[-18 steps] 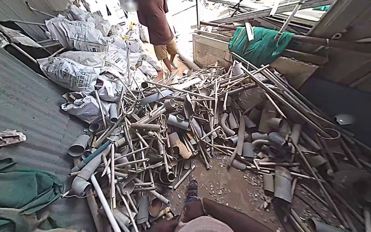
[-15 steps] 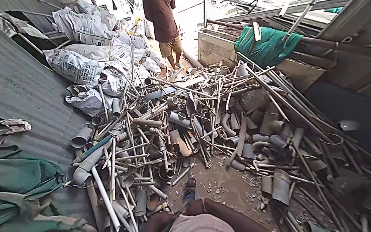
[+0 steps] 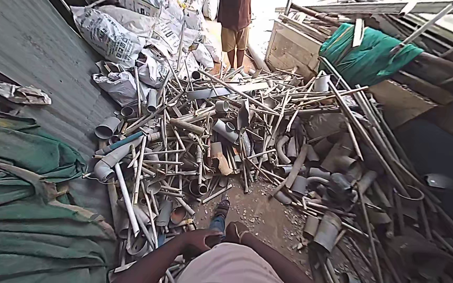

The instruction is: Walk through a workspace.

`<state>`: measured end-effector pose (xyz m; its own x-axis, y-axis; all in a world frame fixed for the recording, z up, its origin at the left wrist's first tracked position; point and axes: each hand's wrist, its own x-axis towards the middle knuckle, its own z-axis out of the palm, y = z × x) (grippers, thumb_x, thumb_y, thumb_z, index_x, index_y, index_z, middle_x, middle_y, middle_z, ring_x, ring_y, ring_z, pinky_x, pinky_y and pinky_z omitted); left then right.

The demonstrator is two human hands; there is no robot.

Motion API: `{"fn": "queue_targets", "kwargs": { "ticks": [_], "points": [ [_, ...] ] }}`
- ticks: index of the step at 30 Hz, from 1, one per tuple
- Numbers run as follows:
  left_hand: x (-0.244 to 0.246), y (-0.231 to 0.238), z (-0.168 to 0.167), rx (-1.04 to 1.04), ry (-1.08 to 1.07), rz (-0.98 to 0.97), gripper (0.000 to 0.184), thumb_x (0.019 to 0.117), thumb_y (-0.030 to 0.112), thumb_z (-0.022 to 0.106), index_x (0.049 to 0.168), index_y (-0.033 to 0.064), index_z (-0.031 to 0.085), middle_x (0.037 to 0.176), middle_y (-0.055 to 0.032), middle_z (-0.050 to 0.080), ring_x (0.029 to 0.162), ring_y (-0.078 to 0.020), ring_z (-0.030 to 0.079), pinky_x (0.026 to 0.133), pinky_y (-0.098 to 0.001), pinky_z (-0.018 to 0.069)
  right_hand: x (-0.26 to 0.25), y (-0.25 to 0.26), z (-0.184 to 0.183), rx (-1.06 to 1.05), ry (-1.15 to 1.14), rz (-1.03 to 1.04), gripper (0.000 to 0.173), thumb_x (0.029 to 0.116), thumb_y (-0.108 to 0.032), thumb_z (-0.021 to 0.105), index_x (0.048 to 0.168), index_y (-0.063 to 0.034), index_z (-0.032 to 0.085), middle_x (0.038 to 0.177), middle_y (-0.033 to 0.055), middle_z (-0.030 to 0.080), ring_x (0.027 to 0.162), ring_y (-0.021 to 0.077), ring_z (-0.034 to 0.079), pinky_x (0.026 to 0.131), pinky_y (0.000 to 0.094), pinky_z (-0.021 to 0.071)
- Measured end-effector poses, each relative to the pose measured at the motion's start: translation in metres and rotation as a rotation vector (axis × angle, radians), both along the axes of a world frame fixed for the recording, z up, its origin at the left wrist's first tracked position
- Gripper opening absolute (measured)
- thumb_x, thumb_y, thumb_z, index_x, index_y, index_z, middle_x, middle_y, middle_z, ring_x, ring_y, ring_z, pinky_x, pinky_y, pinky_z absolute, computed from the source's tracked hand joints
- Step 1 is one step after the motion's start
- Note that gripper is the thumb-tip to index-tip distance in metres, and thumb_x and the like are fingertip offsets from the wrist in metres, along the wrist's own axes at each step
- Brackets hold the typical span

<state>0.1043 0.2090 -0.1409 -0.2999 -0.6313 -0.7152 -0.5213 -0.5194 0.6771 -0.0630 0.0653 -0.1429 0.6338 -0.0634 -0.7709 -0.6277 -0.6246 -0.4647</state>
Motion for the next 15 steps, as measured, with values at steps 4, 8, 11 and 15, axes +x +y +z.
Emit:
{"fn": "queue_targets", "kwargs": {
  "ticks": [4,8,11,15],
  "points": [
    [-0.002,-0.023,0.005,-0.037,0.105,-0.105,0.069,0.0955,0.018,0.071,0.158,0.0123,0.042,0.153,-0.0191,0.05,0.143,-0.0309,0.048,0.12,-0.0504,0.0339,-0.003,-0.006,-0.001,0.007,0.088,-0.18,0.05,0.0955,-0.047,0.066,0.118,-0.0016,0.068,0.123,0.0228,0.067,0.118,0.0381,0.063,0.097,0.0603,0.0486],
    [-0.013,-0.041,0.001,0.007,0.146,-0.103,0.068,0.0948,0.015,0.07,0.157,0.0163,0.043,0.149,-0.0168,0.054,0.136,-0.0283,0.054,0.115,-0.0503,0.04,-0.03,-0.01,-0.055,0.113,-0.028,-0.477,0.045,0.0919,-0.046,0.072,0.106,-0.0026,0.071,0.102,0.0178,0.071,0.096,0.0296,0.067,0.087,0.0519,0.0511],
    [-0.019,-0.055,0.005,0.134,0.098,-0.072,0.058,0.0999,0.018,0.062,0.152,0.0071,0.038,0.14,-0.0205,0.058,0.124,-0.0287,0.06,0.106,-0.0487,0.0457,-0.043,-0.019,-0.044,0.22,-0.11,-0.746,0.033,0.0903,-0.029,0.078,0.103,0.0005,0.069,0.094,0.014,0.067,0.086,0.0223,0.062,0.084,0.0457,0.0489],
    [-0.039,-0.083,0.012,0.181,-0.245,-0.346,0.05,0.1033,0.039,0.056,0.139,0.0043,0.058,0.135,-0.0231,0.062,0.128,-0.0381,0.058,0.106,-0.0624,0.0426,-0.053,-0.017,-0.029,0.249,-0.198,-0.812,0.032,0.0854,-0.028,0.083,0.096,-0.0024,0.068,0.085,0.0074,0.064,0.077,0.0163,0.057,0.077,0.0413,0.0483]
  ]
}}
